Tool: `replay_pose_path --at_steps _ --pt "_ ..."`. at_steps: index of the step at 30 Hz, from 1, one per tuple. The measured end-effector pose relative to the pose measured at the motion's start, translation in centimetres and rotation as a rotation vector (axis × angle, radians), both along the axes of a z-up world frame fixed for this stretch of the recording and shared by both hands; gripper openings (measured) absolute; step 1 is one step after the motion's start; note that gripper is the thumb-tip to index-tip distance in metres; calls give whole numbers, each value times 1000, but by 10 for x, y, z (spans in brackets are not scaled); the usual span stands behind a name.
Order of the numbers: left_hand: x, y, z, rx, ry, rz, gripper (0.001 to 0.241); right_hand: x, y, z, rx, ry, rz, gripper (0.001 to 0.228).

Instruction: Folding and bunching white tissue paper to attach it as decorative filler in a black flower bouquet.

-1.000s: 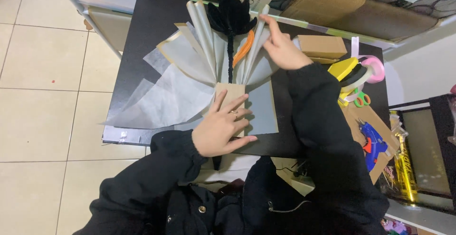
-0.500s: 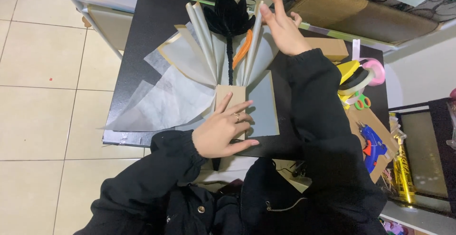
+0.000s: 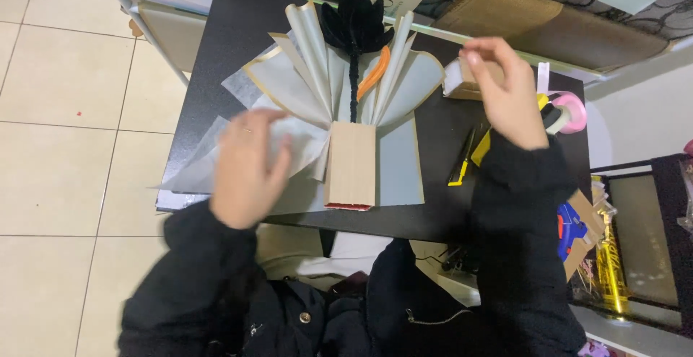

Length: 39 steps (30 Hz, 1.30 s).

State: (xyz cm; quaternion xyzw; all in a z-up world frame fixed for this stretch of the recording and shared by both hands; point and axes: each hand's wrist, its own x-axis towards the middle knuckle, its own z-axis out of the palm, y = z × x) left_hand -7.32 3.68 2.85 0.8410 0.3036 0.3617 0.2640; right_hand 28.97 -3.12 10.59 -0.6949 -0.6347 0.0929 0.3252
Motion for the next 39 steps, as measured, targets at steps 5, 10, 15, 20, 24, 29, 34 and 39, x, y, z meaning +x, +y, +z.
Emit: replay_pose_path --at_steps 5,10,15,20,24,29,34,39 --pt "-8 43 1 31 513 -14 36 -40 -39 -19 -60 58 316 28" --pt "26 98 -45 94 487 -321 42 -112 -52 -64 20 -217 566 44" --pt "48 130 -79 -16 474 -419 44 -127 -56 -89 -39 -247 616 60" --pt "63 164 -125 177 483 -352 29 -121 -54 -98 -7 -317 611 60" --pt "74 168 -98 254 482 -267 37 -123 -52 -87 -4 -289 616 59" --pt "80 174 -70 207 476 -204 57 -125 -50 -71 -11 -236 677 53" --pt "83 167 -60 264 448 -226 56 -124 -51 -72 -7 -201 681 51" --pt "84 153 -52 206 445 -217 57 -121 -52 -73 -7 -174 681 49"
